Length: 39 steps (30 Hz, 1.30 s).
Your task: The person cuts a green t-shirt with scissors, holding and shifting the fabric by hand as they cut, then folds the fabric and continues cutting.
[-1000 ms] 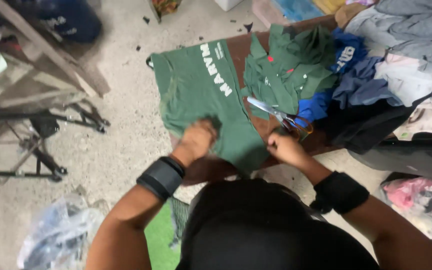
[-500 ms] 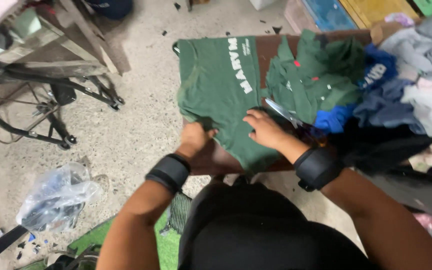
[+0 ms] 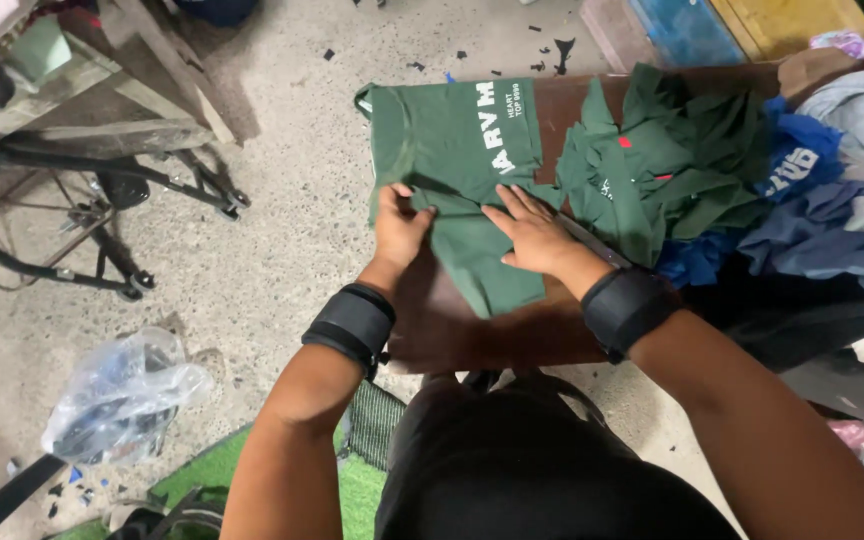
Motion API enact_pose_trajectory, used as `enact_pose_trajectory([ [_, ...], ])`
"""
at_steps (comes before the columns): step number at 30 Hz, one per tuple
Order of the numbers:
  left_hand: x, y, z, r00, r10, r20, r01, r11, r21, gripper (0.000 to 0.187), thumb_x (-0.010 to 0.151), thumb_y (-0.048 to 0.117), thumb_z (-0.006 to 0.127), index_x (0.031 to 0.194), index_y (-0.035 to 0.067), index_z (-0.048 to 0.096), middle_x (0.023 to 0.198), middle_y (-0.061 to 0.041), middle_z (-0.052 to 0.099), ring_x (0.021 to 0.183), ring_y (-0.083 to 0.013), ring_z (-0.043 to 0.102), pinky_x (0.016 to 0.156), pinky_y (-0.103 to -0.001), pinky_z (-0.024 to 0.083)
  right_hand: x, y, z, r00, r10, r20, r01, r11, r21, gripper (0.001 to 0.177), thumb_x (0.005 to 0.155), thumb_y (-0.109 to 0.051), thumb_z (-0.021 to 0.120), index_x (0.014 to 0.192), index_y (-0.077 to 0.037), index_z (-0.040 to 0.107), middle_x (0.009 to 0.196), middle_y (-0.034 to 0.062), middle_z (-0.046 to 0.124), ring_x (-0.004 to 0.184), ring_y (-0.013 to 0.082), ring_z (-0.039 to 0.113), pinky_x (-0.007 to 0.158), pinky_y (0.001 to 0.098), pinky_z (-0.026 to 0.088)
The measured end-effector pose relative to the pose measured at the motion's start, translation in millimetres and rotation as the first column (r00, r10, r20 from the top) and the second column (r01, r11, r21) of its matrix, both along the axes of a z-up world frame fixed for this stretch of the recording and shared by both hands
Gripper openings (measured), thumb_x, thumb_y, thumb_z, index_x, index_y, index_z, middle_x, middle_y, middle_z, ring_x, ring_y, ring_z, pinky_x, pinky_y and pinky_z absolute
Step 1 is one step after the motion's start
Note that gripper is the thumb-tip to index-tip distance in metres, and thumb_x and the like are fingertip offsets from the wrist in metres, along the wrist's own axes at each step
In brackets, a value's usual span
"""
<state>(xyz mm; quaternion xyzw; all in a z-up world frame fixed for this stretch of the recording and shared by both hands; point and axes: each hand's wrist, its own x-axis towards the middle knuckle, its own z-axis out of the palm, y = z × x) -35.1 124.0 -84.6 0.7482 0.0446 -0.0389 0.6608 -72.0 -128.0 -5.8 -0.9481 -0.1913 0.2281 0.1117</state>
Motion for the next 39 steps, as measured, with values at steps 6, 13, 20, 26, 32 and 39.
enact_pose_trajectory([
  [6, -10, -14, 99, 0.864, -0.422, 0.276, 0.020, 0.576, 0.818, 0.035, 0.082, 0.021, 0.077, 0.115, 0.018, 0.065, 0.109, -0.014, 0.063, 0.101, -0.0363, 0.058, 0.083, -0.051, 0.047, 14, -13, -7, 0.998, 0.026, 0.049, -0.031, 0.995, 0.096, 0.094, 0.072, -0.023, 0.086, 0.152, -0.015, 0.038, 0.166, 0.0172, 0.015, 0.153, 0.0369, 0.016, 0.122, 0.0445, 0.022],
  [13, -32, -46, 46, 0.304, -0.947, 0.104, 0.323, 0.205, 0.924, 0.056, 0.082, 0.036, 0.072, 0.135, 0.023, 0.059, 0.152, -0.004, 0.047, 0.145, -0.0294, 0.039, 0.118, -0.056, 0.030, -61, -108, 6, 0.936, -0.284, 0.206, 0.200, 0.914, 0.354, 0.031, 0.083, -0.013, 0.074, 0.113, -0.011, 0.068, 0.108, 0.0161, 0.065, 0.100, 0.0377, 0.064, 0.086, 0.0470, 0.052],
  [20, -24, -60, 51, 0.357, -0.927, -0.113, 0.369, 0.029, 0.929, 0.073, 0.087, 0.046, 0.068, 0.152, 0.024, 0.041, 0.165, -0.006, 0.023, 0.151, -0.0352, 0.022, 0.118, -0.064, 0.019, -150, -165, -13, 0.900, -0.384, 0.204, 0.394, 0.919, -0.005, 0.012, 0.074, -0.013, 0.071, 0.086, -0.012, 0.067, 0.092, 0.0171, 0.062, 0.088, 0.0396, 0.063, 0.076, 0.0508, 0.052],
  [26, -56, -46, 78, 0.377, -0.926, 0.038, 0.378, 0.191, 0.906, 0.051, 0.087, 0.040, 0.071, 0.130, 0.015, 0.060, 0.139, -0.008, 0.049, 0.130, -0.0336, 0.045, 0.109, -0.052, 0.038, -158, -152, 1, 0.869, -0.397, 0.296, 0.428, 0.902, -0.049, 0.027, 0.073, -0.022, 0.076, 0.093, -0.010, 0.063, 0.089, 0.0163, 0.061, 0.083, 0.0393, 0.065, 0.071, 0.0525, 0.053],
  [32, -75, -39, 58, 0.438, -0.899, 0.022, 0.426, 0.229, 0.875, 0.041, 0.079, 0.033, 0.073, 0.115, 0.013, 0.067, 0.118, -0.009, 0.057, 0.118, -0.0329, 0.051, 0.099, -0.048, 0.043, -154, -166, -3, 0.862, -0.487, 0.139, 0.495, 0.869, -0.023, 0.030, 0.079, -0.025, 0.076, 0.103, -0.013, 0.062, 0.091, 0.0148, 0.070, 0.080, 0.0357, 0.068, 0.069, 0.0482, 0.054],
  [39, -74, -47, 45, 0.516, -0.857, -0.003, 0.405, 0.241, 0.882, 0.034, 0.083, 0.021, 0.067, 0.116, 0.011, 0.066, 0.123, -0.008, 0.065, 0.123, -0.0309, 0.055, 0.105, -0.048, 0.043, -164, -198, -32, 0.639, -0.404, -0.655, 0.768, 0.383, 0.514, 0.040, 0.079, -0.006, 0.075, 0.112, -0.015, 0.054, 0.087, 0.0031, 0.074, 0.075, 0.0123, 0.067, 0.060, 0.0267, 0.052],
])
